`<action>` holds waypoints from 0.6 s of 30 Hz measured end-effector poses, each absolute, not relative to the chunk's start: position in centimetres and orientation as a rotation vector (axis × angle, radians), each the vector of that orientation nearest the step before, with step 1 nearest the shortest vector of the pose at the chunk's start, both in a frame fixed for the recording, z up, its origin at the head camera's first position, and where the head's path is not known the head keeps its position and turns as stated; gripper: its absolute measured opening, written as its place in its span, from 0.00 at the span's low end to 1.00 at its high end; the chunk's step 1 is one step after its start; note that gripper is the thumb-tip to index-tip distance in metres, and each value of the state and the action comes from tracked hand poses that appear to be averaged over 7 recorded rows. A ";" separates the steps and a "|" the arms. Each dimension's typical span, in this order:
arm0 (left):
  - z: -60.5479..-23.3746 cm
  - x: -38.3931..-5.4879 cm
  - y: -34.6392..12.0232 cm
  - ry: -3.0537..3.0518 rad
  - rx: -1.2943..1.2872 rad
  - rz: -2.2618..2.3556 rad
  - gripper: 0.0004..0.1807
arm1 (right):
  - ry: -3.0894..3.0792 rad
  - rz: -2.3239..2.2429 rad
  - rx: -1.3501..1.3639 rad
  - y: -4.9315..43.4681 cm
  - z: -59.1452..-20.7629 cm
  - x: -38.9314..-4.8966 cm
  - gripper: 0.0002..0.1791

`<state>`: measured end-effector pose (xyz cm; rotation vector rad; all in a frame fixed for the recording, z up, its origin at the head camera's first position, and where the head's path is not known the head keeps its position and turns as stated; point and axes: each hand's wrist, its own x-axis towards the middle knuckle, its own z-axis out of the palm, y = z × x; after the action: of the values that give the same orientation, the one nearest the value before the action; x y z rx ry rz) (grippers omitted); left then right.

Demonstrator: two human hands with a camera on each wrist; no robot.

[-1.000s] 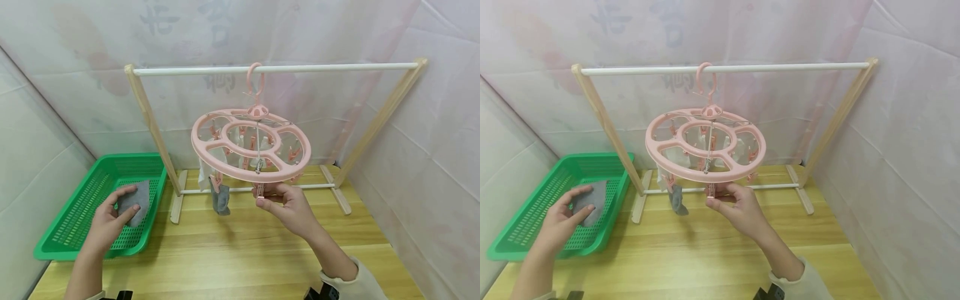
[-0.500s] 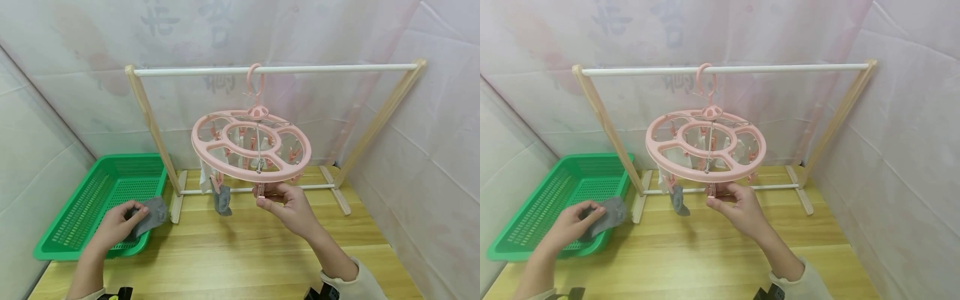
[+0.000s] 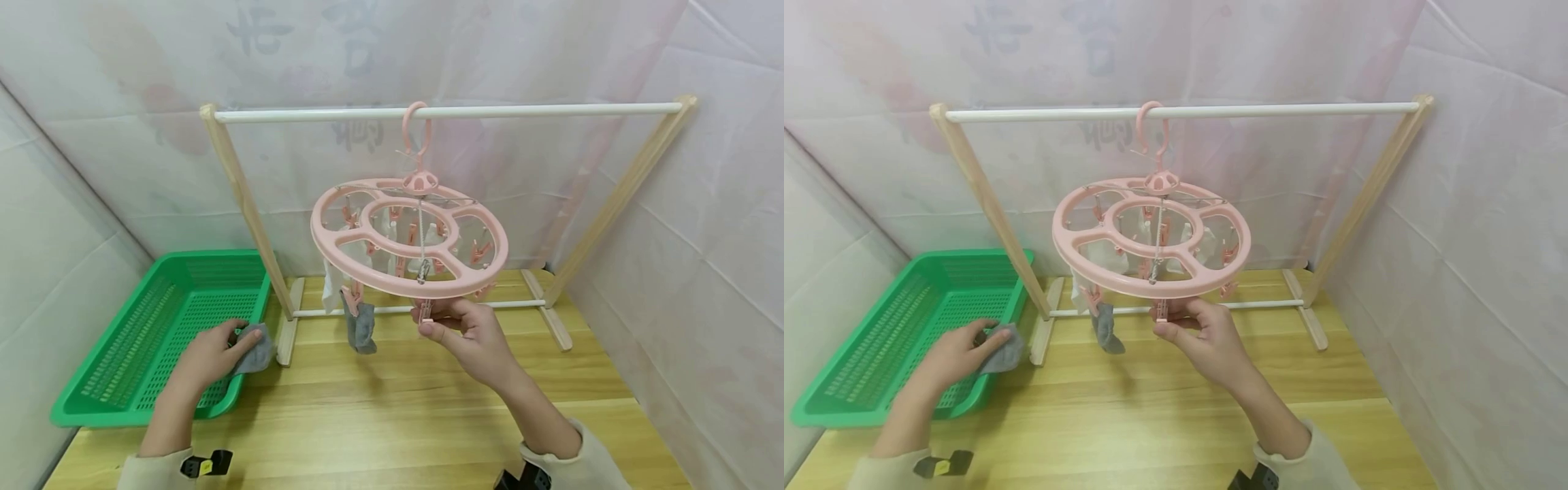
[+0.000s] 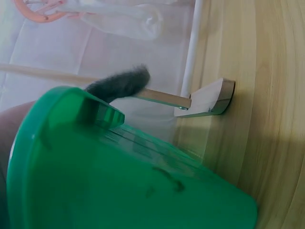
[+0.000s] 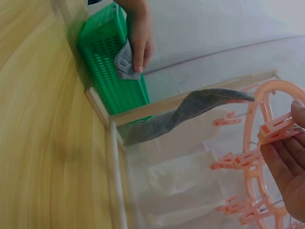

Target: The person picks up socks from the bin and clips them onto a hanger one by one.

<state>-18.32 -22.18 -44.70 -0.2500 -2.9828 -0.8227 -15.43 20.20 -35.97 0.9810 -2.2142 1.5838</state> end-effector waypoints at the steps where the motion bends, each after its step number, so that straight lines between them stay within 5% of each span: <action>1: -44.7 -18.4 -22.1 -2.972 -0.237 -0.825 0.37 | -2.206 1.583 0.990 20.2 -36.0 -15.4 0.10; 12: -44.8 -18.0 -22.4 -2.662 -0.260 -0.926 0.12 | -2.109 1.642 1.043 19.9 -35.8 -15.7 0.07; 18: -44.4 -17.6 -22.0 -2.436 -0.335 -0.915 0.08 | -2.074 1.717 1.064 19.8 -35.6 -15.8 0.06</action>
<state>-17.58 -21.99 -44.42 -0.3350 -2.4363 -0.9154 -15.76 19.80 -35.63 1.0635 -2.0735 1.7174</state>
